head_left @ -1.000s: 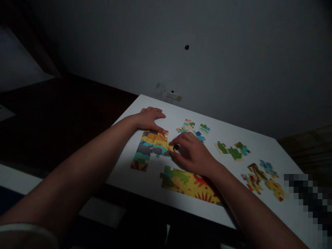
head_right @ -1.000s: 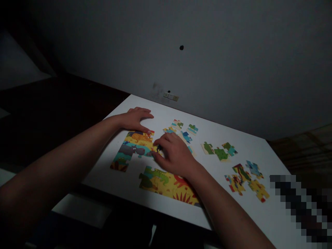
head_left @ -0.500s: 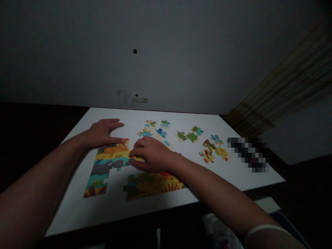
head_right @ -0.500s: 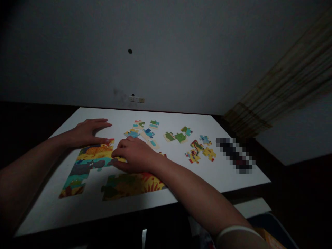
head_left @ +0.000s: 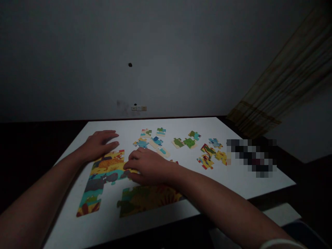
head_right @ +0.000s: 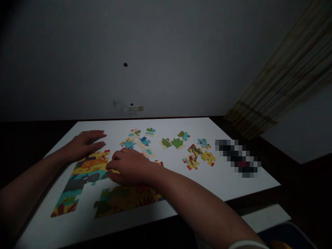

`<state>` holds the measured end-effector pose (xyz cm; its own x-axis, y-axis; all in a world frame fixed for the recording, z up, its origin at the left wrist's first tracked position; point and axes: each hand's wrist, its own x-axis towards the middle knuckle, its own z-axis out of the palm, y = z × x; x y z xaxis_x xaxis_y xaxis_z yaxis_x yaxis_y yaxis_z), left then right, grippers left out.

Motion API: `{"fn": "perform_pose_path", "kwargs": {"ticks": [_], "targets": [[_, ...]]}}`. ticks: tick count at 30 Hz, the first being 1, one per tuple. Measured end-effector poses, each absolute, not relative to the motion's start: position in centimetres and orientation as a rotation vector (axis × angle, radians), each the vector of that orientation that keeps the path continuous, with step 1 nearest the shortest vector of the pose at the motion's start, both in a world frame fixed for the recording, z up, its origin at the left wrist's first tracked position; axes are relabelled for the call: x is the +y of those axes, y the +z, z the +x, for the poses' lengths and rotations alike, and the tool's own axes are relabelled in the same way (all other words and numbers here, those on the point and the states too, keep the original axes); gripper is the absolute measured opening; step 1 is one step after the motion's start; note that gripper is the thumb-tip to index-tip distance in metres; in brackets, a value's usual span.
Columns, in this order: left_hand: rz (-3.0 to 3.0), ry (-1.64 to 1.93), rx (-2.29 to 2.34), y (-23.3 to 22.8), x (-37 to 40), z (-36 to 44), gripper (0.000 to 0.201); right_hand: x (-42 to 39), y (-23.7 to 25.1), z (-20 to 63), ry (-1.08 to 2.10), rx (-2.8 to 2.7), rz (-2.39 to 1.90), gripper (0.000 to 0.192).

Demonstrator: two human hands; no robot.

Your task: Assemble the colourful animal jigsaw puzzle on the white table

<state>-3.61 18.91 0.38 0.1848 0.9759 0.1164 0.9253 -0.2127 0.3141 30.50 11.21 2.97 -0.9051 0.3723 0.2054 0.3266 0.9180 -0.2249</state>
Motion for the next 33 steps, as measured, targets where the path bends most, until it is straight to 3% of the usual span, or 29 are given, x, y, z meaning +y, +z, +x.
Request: {"fn": "perform_pose_path", "kwargs": {"ticks": [6,12,18,24,33], "targets": [[2.291,0.467,1.769,0.7,18.7,-3.8,0.102,11.4,3.0,30.6,0.312,-2.842,-0.519,0.040],[2.291,0.467,1.788,0.7,18.7,-3.8,0.094,11.3,3.0,30.5,0.388,-2.765,-0.526,0.026],[2.282,0.493,1.777,0.7,18.8,-3.8,0.091,11.2,3.3,30.6,0.342,-2.800,-0.511,0.032],[2.257,0.530,1.757,0.2,19.2,-4.0,0.102,10.9,4.4,30.7,0.316,-2.824,-0.541,0.033],[2.241,0.491,1.747,0.2,19.8,-4.4,0.101,11.6,2.5,30.4,0.249,-2.815,-0.528,0.034]]}}
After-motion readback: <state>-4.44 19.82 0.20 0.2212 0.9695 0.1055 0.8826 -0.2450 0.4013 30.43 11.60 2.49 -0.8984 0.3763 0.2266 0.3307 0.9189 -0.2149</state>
